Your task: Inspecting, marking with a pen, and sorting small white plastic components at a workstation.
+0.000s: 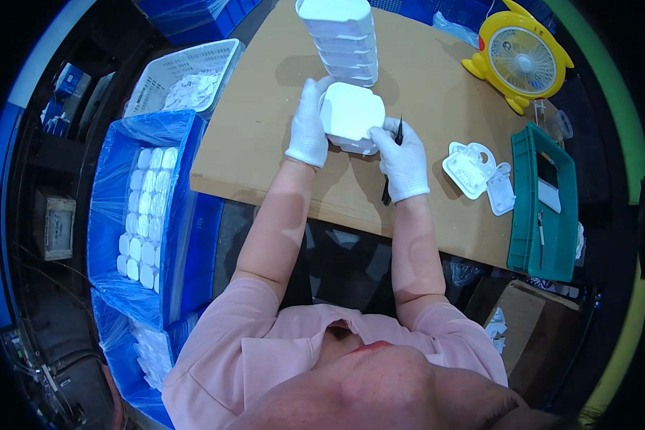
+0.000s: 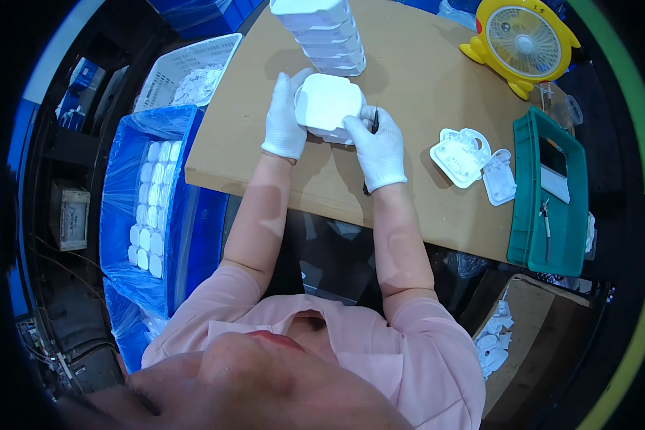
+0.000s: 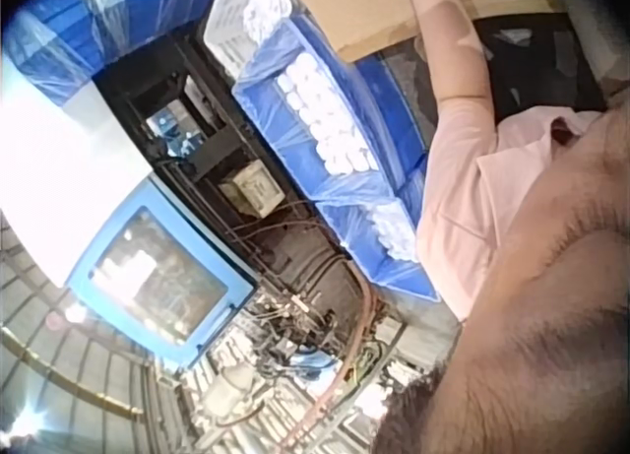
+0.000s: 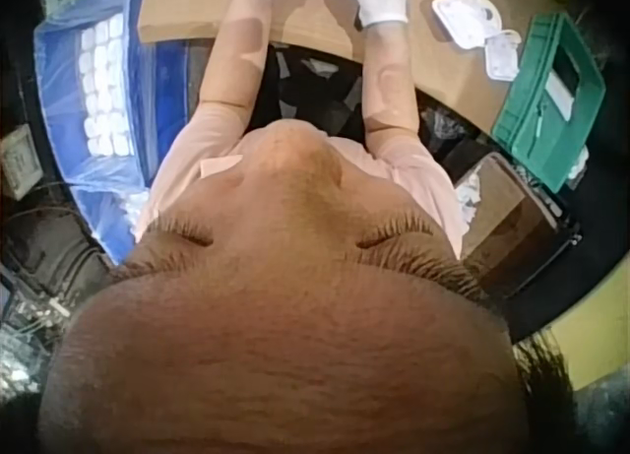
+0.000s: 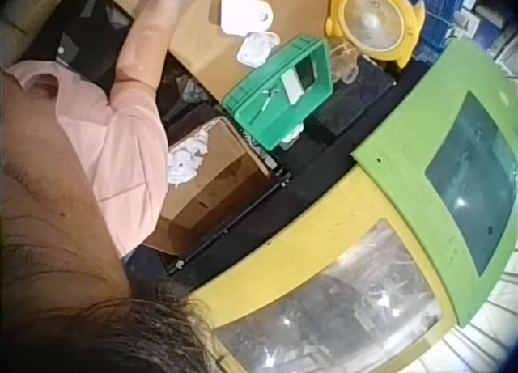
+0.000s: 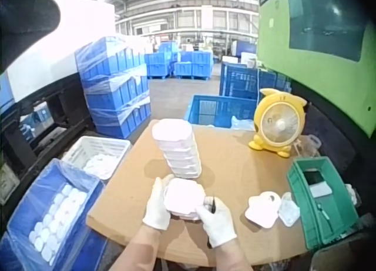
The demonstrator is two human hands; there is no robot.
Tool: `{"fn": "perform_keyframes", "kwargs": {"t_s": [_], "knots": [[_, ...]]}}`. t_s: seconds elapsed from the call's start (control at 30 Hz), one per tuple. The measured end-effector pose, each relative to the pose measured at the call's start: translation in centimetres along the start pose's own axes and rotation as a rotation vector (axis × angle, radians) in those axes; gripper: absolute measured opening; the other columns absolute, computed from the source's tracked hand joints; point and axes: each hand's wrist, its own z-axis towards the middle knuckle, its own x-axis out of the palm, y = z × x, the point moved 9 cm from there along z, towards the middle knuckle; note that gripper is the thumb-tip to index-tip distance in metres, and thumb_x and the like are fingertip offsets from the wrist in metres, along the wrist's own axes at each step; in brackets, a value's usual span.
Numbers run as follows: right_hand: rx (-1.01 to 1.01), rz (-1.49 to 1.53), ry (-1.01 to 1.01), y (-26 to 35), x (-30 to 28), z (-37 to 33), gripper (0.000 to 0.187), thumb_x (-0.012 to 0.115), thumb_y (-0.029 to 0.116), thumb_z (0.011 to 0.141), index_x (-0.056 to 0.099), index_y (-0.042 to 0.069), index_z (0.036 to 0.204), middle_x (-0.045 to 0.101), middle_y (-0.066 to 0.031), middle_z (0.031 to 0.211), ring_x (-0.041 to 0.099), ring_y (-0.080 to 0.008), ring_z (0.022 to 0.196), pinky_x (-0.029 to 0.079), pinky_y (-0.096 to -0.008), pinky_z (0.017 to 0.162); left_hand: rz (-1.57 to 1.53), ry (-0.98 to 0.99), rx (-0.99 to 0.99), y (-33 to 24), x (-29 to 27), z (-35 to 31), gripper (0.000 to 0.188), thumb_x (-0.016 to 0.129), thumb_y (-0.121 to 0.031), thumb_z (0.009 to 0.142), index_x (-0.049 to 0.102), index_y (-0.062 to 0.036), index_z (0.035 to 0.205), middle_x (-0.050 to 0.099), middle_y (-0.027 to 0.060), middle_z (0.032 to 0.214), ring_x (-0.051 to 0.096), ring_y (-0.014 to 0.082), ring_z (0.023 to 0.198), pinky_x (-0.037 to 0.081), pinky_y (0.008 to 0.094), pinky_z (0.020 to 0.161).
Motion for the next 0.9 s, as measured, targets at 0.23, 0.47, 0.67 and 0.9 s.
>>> {"fn": "perform_keyframes", "kwargs": {"t_s": [0.23, 0.47, 0.67, 0.9], "knots": [[-0.092, 0.013, -0.073, 0.5, -0.8, 0.3, 0.024, 0.070, 0.018, 0.081, 0.063, 0.001, 0.096, 0.057, 0.0011, 0.077, 0.048, -0.0055, 0.060, 0.037, -0.0215, 0.048, 0.268, -0.084, 0.166, 0.2, -1.3, 0.8, 0.062, 0.032, -0.044, 0.103, 0.036, 0.0027, 0.144, 0.043, 0.0154, 0.144, 0.042, 0.0242, 0.132, 0.031, 0.0360, 0.110], [-0.153, 0.063, -0.056, 4.5, -1.6, -1.9, 0.019, 0.066, 0.019, 0.084, 0.062, 0.002, 0.091, 0.052, 0.0042, 0.069, 0.041, -0.0025, 0.052, 0.033, -0.0203, 0.046, 0.899, -0.096, 0.761, -6.5, 2.0, -3.7, 0.062, 0.052, -0.038, 0.095, 0.039, 0.0022, 0.140, 0.040, 0.0223, 0.143, 0.034, 0.0374, 0.134, 0.027, 0.0456, 0.110], [0.172, 0.606, 0.302, 6.6, -1.9, -6.0, 0.013, 0.058, 0.020, 0.090, 0.058, 0.008, 0.095, 0.042, 0.0081, 0.063, 0.031, -0.0007, 0.046, 0.021, -0.0186, 0.041, 0.080, 0.477, 0.708, -8.1, 10.3, -10.5, 0.139, 0.088, -0.048, 0.059, -0.005, -0.0069, 0.152, 0.026, 0.0218, 0.151, 0.038, 0.0343, 0.133, 0.032, 0.0457, 0.110], [0.223, 0.536, 0.354, 5.7, -5.0, -7.0, 0.012, 0.059, 0.022, 0.090, 0.057, 0.010, 0.089, 0.041, 0.0078, 0.061, 0.031, -0.0016, 0.044, 0.022, -0.0193, 0.040, 0.175, 0.456, 0.576, -5.2, 12.6, -10.4, 0.147, 0.093, -0.043, 0.050, -0.007, -0.0135, 0.153, 0.028, 0.0268, 0.149, 0.041, 0.0356, 0.131, 0.034, 0.0477, 0.108]]}}
